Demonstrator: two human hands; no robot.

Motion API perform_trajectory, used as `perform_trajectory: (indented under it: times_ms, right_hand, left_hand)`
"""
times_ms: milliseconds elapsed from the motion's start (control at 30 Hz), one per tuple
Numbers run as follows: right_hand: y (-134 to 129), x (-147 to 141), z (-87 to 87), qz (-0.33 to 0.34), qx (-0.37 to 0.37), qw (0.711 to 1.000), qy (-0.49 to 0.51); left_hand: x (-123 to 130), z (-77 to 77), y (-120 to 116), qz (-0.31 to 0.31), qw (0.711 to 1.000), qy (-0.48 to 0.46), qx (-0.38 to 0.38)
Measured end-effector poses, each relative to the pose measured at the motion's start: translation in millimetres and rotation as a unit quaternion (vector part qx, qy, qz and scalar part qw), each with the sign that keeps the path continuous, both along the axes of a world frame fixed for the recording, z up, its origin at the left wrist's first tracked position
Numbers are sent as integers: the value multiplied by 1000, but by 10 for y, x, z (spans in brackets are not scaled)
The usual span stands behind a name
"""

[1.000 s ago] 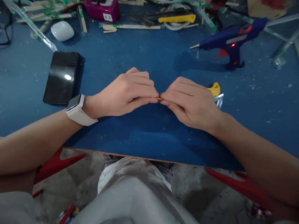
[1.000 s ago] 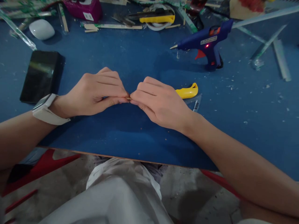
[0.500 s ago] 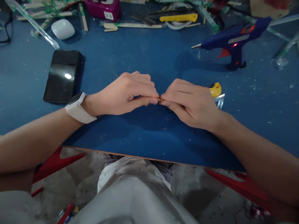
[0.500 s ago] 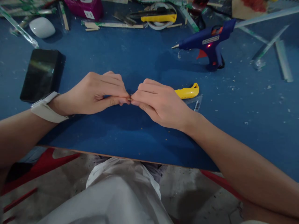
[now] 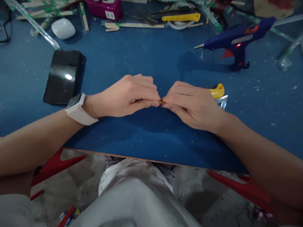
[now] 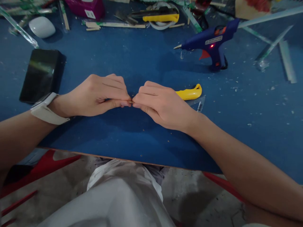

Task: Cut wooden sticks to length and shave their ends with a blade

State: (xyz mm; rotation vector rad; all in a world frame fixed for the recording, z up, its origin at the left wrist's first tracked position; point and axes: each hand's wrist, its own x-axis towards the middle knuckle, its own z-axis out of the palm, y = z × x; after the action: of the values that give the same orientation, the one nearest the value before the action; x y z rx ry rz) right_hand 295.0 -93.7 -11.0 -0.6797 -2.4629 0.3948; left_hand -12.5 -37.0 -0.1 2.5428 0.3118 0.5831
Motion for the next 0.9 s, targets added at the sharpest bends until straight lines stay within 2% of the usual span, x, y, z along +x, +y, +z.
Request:
perform_trajectory:
  times_ms: [367,467,567,767,900]
  right_hand:
    - [17,18,4,10,8,1000,-7]
    - [35,28,14,40,14,999,-24]
    - [50,26,9,64,32,996,-51]
    - [3,-6,-19,-48,58,997,-6]
    - [-38,-22,5,-68,79,995,3]
  left_hand:
    - [15,-3,-9,12,999,17,-32]
    - [18,4,-4,-13,998,17,-52]
    - [21,-2,5,-23,998,38,-34]
    - [51,-53,-30,68,997,-10,39]
    - [74,-64,-83,82,993,-60,53]
